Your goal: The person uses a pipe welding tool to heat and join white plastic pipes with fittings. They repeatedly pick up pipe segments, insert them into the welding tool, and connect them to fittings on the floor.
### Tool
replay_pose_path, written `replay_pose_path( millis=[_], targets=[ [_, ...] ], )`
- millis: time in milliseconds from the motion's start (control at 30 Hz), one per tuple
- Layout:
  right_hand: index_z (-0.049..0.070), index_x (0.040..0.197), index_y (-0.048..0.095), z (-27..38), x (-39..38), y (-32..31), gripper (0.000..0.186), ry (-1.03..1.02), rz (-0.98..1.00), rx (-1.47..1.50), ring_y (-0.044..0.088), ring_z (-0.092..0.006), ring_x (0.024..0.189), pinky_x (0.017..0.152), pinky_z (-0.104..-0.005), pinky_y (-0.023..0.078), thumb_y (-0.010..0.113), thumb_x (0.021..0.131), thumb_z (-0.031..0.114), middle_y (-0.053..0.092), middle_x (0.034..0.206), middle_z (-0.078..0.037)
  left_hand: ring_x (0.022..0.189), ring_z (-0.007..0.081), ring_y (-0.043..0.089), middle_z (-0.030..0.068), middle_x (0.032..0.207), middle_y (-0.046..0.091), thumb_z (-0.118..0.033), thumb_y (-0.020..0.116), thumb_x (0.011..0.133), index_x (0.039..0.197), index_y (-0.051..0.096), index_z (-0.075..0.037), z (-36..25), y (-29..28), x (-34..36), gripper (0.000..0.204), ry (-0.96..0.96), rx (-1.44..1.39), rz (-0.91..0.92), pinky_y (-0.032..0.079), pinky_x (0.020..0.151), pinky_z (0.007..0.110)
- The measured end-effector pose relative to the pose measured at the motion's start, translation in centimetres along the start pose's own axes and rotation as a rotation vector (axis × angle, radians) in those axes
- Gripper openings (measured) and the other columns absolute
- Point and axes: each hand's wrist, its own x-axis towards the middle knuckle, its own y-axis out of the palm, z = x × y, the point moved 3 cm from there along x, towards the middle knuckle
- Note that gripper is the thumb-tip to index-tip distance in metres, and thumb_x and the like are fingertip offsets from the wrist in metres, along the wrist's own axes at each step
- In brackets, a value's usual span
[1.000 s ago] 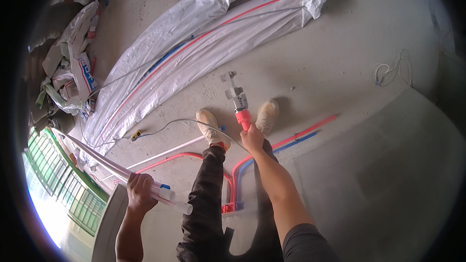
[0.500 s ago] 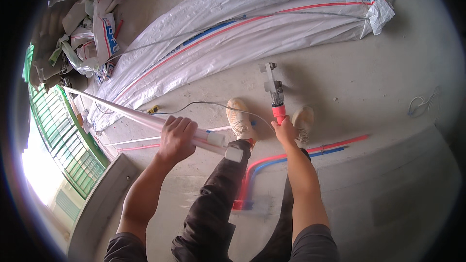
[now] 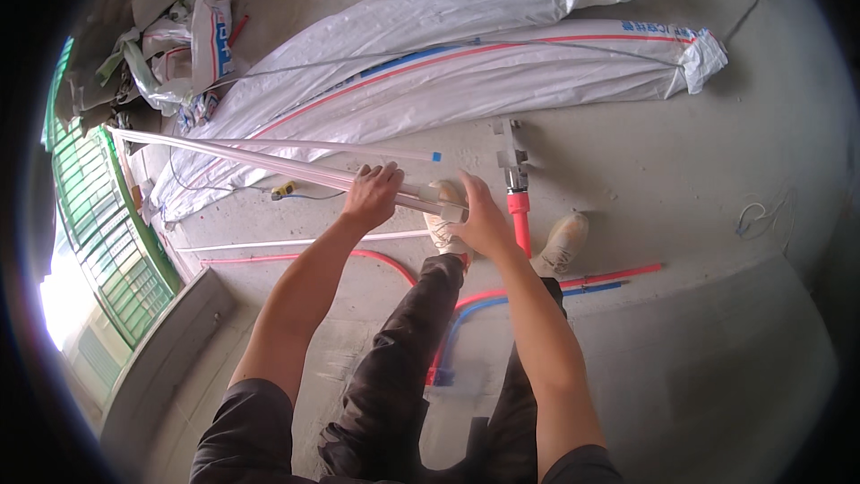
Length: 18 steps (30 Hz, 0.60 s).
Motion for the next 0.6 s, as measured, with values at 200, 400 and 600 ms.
replay_pose_path(
  millis=[200,400,600],
  targets=[
    [0.003,0.153,0.049,15.9,-2.0,0.5,0.073,-0.032,0.358,-0.313,0.070,-0.0454,0.117,0.096,-0.0526,0.058,0.077,0.086,0.007,0.066,0.137,-0.027,0.103,0.0313,0.064,0.0074,0.097,0.065,-0.006,0.070,0.070,0.102,0.067,-0.006,-5.3,-11.8,-7.2,0.032,-0.105,-0.129,-0.259,0.047,0.104,0.052],
    [0.000,0.113,0.062,32.6,-12.5,-7.2,0.039,-0.148,0.295,-0.416,0.072,-0.0507,0.102,0.088,-0.0591,0.058,0.079,0.079,0.011,0.074,0.104,-0.027,0.157,0.0459,0.027,0.0233,0.163,0.037,-0.002,0.073,0.067,0.155,0.044,-0.009,-8.8,-28.9,-19.4,0.093,-0.849,-0.688,-0.844,0.021,0.131,0.057],
    [0.002,0.111,0.062,45.0,-26.4,-17.2,0.050,-0.286,0.234,-0.581,0.072,-0.0517,0.094,0.083,-0.0583,0.057,0.088,0.082,0.032,0.074,0.092,-0.027,0.129,0.0436,0.060,0.0234,0.147,0.053,-0.015,0.067,0.092,0.156,0.034,-0.001,1.6,-37.3,-27.8,0.073,-0.755,-2.271,-1.263,0.050,0.111,0.054]
  ],
)
